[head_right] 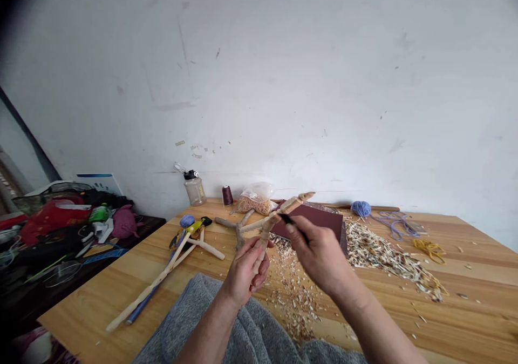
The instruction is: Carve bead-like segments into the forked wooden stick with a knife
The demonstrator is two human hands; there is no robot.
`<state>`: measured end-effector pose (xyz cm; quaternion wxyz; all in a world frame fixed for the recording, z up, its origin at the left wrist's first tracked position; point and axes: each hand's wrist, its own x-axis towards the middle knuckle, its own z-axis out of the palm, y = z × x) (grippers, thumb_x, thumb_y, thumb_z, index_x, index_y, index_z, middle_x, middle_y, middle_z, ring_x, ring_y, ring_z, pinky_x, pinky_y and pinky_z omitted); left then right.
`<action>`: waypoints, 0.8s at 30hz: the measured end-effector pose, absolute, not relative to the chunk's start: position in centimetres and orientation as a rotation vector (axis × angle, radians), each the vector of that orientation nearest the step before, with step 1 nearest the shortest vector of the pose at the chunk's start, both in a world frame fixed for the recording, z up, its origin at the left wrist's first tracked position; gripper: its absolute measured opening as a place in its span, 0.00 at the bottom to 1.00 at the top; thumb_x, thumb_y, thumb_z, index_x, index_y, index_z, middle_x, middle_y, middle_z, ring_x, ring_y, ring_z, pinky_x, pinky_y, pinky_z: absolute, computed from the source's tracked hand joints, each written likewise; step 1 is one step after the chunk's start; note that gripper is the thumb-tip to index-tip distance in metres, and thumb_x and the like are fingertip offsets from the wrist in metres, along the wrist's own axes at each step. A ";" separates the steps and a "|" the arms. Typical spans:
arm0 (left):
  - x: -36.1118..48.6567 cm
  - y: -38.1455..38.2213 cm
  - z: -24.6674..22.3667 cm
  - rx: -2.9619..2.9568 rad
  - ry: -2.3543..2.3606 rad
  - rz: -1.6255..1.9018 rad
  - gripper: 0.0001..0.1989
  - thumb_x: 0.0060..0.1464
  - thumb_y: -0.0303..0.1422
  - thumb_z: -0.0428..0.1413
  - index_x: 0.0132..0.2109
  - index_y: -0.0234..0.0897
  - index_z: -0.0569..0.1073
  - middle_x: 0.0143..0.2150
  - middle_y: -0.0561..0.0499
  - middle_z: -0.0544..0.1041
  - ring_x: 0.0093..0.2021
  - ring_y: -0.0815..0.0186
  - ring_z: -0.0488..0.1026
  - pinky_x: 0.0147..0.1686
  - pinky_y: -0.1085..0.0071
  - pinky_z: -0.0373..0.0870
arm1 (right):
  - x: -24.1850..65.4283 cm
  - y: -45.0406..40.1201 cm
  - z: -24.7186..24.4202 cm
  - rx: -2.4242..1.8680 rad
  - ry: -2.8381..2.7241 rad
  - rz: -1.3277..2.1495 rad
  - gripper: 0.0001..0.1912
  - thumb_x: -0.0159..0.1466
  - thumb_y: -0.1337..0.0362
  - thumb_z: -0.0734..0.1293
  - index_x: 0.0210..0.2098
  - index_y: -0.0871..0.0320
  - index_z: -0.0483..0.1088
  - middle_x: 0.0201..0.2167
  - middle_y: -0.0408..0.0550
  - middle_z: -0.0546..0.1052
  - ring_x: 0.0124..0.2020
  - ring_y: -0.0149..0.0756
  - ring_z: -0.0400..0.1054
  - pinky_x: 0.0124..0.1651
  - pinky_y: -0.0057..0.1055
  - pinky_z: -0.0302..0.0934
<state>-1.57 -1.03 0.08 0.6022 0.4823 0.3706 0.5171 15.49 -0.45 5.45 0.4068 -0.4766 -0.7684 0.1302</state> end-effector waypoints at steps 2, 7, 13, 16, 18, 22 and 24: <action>-1.7 -1.0 0.2 1.020 0.772 1.200 0.20 0.51 0.49 0.51 0.44 0.39 0.66 0.18 0.61 0.60 0.11 0.78 0.48 0.09 0.81 0.40 | 16.5 -0.3 6.1 -1.203 -1.771 0.243 0.20 0.61 0.49 0.57 0.38 0.57 0.71 0.17 0.42 0.70 0.18 0.30 0.62 0.21 0.26 0.53; -1.6 -0.9 0.4 0.914 0.772 1.215 0.25 0.51 0.52 0.49 0.50 0.40 0.66 0.15 0.62 0.59 0.09 0.78 0.46 0.08 0.81 0.41 | 16.8 0.1 6.1 -1.175 -1.487 0.433 0.20 0.56 0.49 0.64 0.39 0.57 0.70 0.19 0.42 0.70 0.20 0.31 0.65 0.24 0.27 0.59; -1.9 -0.5 0.6 1.112 0.903 1.357 0.22 0.48 0.48 0.55 0.41 0.35 0.73 0.19 0.57 0.65 0.14 0.78 0.55 0.13 0.79 0.48 | 17.4 0.8 5.6 -0.951 -1.236 1.115 0.27 0.57 0.39 0.56 0.30 0.57 0.68 0.17 0.44 0.69 0.17 0.31 0.62 0.19 0.28 0.56; -2.7 -0.4 0.6 1.282 0.964 1.431 0.15 0.49 0.41 0.56 0.39 0.35 0.75 0.21 0.56 0.65 0.19 0.76 0.57 0.19 0.78 0.52 | 18.5 1.2 5.4 -0.897 -1.364 1.378 0.36 0.58 0.36 0.45 0.21 0.57 0.65 0.13 0.48 0.67 0.15 0.31 0.60 0.18 0.29 0.55; -3.2 -0.4 0.7 1.375 0.995 1.448 0.12 0.49 0.35 0.55 0.40 0.36 0.75 0.22 0.55 0.65 0.21 0.74 0.57 0.21 0.76 0.54 | 18.9 1.4 5.3 -0.851 -1.377 1.435 0.33 0.59 0.37 0.48 0.21 0.58 0.65 0.16 0.48 0.69 0.14 0.30 0.59 0.18 0.29 0.54; -3.3 -0.6 0.9 1.574 1.081 1.441 0.09 0.50 0.34 0.53 0.37 0.37 0.76 0.20 0.55 0.62 0.22 0.71 0.57 0.23 0.74 0.54 | 18.8 1.5 5.3 -0.762 -1.258 1.450 0.18 0.55 0.49 0.66 0.36 0.57 0.67 0.20 0.43 0.72 0.13 0.28 0.58 0.17 0.27 0.51; -3.0 -0.4 0.8 1.581 1.130 1.484 0.09 0.49 0.35 0.56 0.36 0.38 0.76 0.22 0.54 0.65 0.24 0.70 0.59 0.25 0.74 0.56 | 18.7 1.6 5.3 -0.757 -1.203 1.427 0.17 0.53 0.54 0.69 0.38 0.57 0.67 0.20 0.42 0.73 0.14 0.27 0.59 0.17 0.26 0.51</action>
